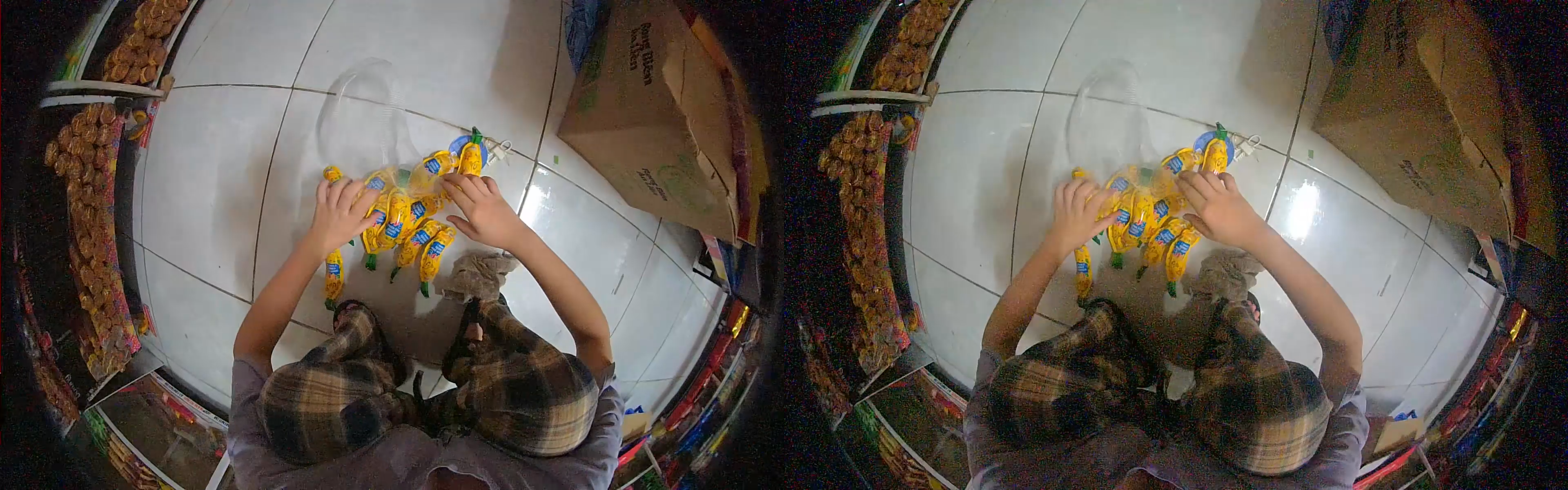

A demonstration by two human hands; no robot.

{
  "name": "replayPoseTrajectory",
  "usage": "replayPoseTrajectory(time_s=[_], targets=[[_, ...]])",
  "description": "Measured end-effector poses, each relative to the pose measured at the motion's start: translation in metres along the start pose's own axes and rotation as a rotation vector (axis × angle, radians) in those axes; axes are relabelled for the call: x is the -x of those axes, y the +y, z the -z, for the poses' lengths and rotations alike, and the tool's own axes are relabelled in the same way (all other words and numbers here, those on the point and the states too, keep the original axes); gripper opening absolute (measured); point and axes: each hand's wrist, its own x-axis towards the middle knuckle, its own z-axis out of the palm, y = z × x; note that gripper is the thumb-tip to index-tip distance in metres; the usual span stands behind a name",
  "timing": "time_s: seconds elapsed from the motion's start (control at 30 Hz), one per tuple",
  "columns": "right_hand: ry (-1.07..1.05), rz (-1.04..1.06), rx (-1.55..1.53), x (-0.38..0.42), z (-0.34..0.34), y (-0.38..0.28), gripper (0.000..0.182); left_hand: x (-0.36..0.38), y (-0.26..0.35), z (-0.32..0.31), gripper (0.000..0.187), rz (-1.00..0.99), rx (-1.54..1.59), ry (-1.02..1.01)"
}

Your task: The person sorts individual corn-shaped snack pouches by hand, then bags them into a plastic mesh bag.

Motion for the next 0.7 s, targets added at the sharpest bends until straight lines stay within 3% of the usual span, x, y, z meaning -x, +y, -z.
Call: replayPoseTrajectory(time_s=[0.13,0.3,0.37,0.4,0.47,0.53,0.63,0.7], targets=[[0.001,-0.095,-0.09,-0.001,0.003,-0.012,0.05,-0.019,-0.001,-0.007,0.05,0.284,0.146,-0.213],[0.06,-0.14,-0.19,-0.003,0.0,-0.026,0.051,-0.035,0.004,-0.022,0.042,0.288,0.011,-0.284],[0.059,-0.41,-0.389,-0.004,-0.003,-0.034,0.049,-0.032,0.001,-0.031,0.04,0.306,-0.038,-0.275],[0.06,-0.409,-0.384,-0.005,-0.005,-0.036,0.049,-0.031,-0.001,-0.036,0.038,0.271,-0.044,-0.307],[-0.053,-0.511,-0.868,-0.004,-0.013,-0.039,0.047,-0.03,0.003,-0.039,0.036,0.233,-0.046,-0.338],[0.019,-0.485,-0.854,-0.003,-0.024,-0.042,0.041,-0.032,0.01,-0.035,0.034,0.239,0.131,-0.267],[-0.02,-0.547,-0.859,0.001,-0.037,-0.041,0.03,-0.03,0.018,-0.03,0.032,0.186,0.046,-0.276],[-0.165,-0.497,-0.935,0.005,-0.046,-0.036,0.024,-0.022,0.014,-0.041,0.029,0.225,0.085,-0.294]])
